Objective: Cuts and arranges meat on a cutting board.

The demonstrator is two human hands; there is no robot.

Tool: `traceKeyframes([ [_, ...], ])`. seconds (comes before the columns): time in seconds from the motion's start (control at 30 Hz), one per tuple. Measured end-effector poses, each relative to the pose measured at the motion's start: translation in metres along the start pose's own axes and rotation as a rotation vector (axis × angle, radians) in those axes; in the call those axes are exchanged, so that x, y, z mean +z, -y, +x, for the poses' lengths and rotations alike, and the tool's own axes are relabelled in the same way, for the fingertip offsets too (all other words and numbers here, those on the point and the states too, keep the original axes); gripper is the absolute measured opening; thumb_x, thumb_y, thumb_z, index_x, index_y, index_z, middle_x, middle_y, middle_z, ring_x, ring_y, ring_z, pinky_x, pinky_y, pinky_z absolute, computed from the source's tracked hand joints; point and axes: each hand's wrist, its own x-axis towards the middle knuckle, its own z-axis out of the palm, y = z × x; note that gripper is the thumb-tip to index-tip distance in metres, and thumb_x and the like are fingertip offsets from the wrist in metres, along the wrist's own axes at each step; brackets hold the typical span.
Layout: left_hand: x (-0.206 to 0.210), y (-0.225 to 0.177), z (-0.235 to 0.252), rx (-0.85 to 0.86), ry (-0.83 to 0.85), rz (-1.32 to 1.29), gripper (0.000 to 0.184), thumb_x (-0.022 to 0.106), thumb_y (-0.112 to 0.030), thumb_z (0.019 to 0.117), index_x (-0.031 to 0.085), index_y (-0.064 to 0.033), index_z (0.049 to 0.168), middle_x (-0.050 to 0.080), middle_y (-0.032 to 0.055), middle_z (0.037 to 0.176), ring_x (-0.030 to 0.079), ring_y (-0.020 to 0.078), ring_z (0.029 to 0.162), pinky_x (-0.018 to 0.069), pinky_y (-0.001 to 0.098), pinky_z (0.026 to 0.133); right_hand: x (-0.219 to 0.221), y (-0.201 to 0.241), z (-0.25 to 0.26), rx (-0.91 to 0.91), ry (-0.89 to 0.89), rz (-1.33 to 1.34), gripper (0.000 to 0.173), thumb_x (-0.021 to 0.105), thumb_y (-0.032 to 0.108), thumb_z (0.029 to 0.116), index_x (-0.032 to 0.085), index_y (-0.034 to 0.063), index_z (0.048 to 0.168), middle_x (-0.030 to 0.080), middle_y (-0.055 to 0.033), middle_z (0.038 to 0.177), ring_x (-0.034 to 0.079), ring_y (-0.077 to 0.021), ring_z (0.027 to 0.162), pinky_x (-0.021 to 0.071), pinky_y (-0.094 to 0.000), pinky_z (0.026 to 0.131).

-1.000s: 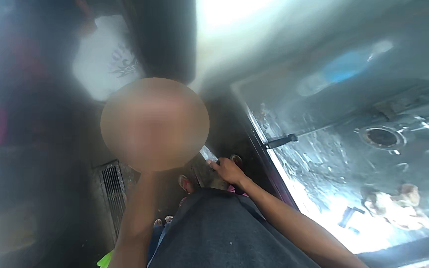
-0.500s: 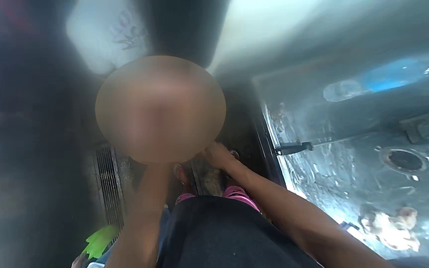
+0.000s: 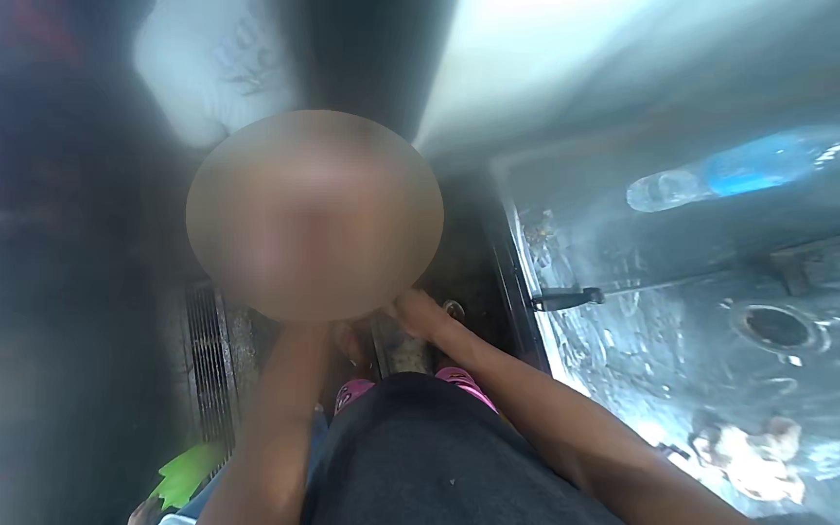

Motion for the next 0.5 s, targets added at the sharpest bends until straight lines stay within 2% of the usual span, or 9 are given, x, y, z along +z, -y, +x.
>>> traceKeyframes([
  [0.1, 0.004, 0.004, 0.000, 0.017, -0.061, -0.043, 0.068, 0.020, -0.055, 0.1086, 0.025, -0.0161, 0.165, 0.008, 0.0167, 0.173, 0.004, 0.0359, 0.160, 0.0053, 0.0567, 0.128, 0.019, -0.022, -0.024, 0.030, 0.012, -0.006, 0.076, 0.036, 0.068, 0.1033, 0.064, -0.0016, 0.108, 0.068, -0.0226, 0.103, 0.070, -0.0377, 0.099, 0.0561, -0.0575, 0.085],
  [0.2, -0.005, 0.011, -0.008, 0.058, -0.079, -0.208, 0.063, 0.032, -0.046, 0.1096, 0.031, -0.0123, 0.162, 0.016, 0.0162, 0.172, 0.009, 0.0339, 0.160, 0.0106, 0.0512, 0.130, 0.031, -0.039, -0.047, 0.035, 0.040, -0.005, 0.076, 0.038, 0.067, 0.1033, 0.065, -0.0029, 0.110, 0.069, -0.0238, 0.106, 0.069, -0.0391, 0.104, 0.0543, -0.0589, 0.090],
  [0.27, -0.034, 0.021, -0.024, 0.114, 0.024, -0.295, 0.060, 0.046, -0.038, 0.1074, 0.035, -0.0115, 0.160, 0.020, 0.0115, 0.171, 0.023, 0.0302, 0.157, 0.0277, 0.0499, 0.125, 0.036, -0.055, -0.062, 0.033, 0.045, -0.024, 0.076, 0.039, 0.068, 0.1025, 0.066, -0.0020, 0.111, 0.069, -0.0236, 0.107, 0.069, -0.0393, 0.104, 0.0543, -0.0593, 0.091],
  [0.3, -0.043, 0.029, -0.030, 0.138, 0.071, -0.307, 0.058, 0.053, -0.034, 0.1052, 0.041, -0.0110, 0.157, 0.025, 0.0101, 0.170, 0.035, 0.0295, 0.152, 0.0374, 0.0508, 0.120, 0.038, -0.065, -0.069, 0.035, 0.040, -0.039, 0.076, 0.039, 0.069, 0.1021, 0.066, -0.0016, 0.113, 0.069, -0.0239, 0.108, 0.069, -0.0400, 0.106, 0.0543, -0.0597, 0.092],
  [0.37, -0.053, 0.047, -0.046, 0.143, 0.146, -0.309, 0.051, 0.060, -0.026, 0.1013, 0.052, -0.0106, 0.149, 0.039, 0.0109, 0.162, 0.046, 0.0301, 0.144, 0.0447, 0.0516, 0.113, 0.044, -0.088, -0.082, 0.040, 0.007, -0.039, 0.076, 0.041, 0.070, 0.1008, 0.066, -0.0003, 0.114, 0.070, -0.0240, 0.107, 0.069, -0.0407, 0.106, 0.0547, -0.0607, 0.091],
  [0.43, -0.067, 0.047, -0.063, 0.007, 0.218, -0.301, 0.049, 0.062, -0.028, 0.1012, 0.056, -0.0061, 0.145, 0.048, 0.0174, 0.153, 0.054, 0.0340, 0.135, 0.0479, 0.0535, 0.109, 0.049, -0.110, -0.088, 0.033, -0.046, 0.019, 0.073, 0.042, 0.070, 0.1005, 0.066, 0.0018, 0.111, 0.070, -0.0211, 0.101, 0.070, -0.0383, 0.101, 0.0553, -0.0593, 0.089],
  [0.5, -0.077, 0.032, -0.070, -0.191, 0.306, -0.295, 0.053, 0.063, -0.040, 0.1010, 0.059, -0.0042, 0.140, 0.050, 0.0243, 0.147, 0.057, 0.0381, 0.130, 0.0480, 0.0538, 0.108, 0.051, -0.124, -0.090, 0.020, -0.106, 0.118, 0.068, 0.045, 0.067, 0.1011, 0.068, 0.0041, 0.105, 0.070, -0.0169, 0.093, 0.070, -0.0335, 0.092, 0.0553, -0.0566, 0.085],
])
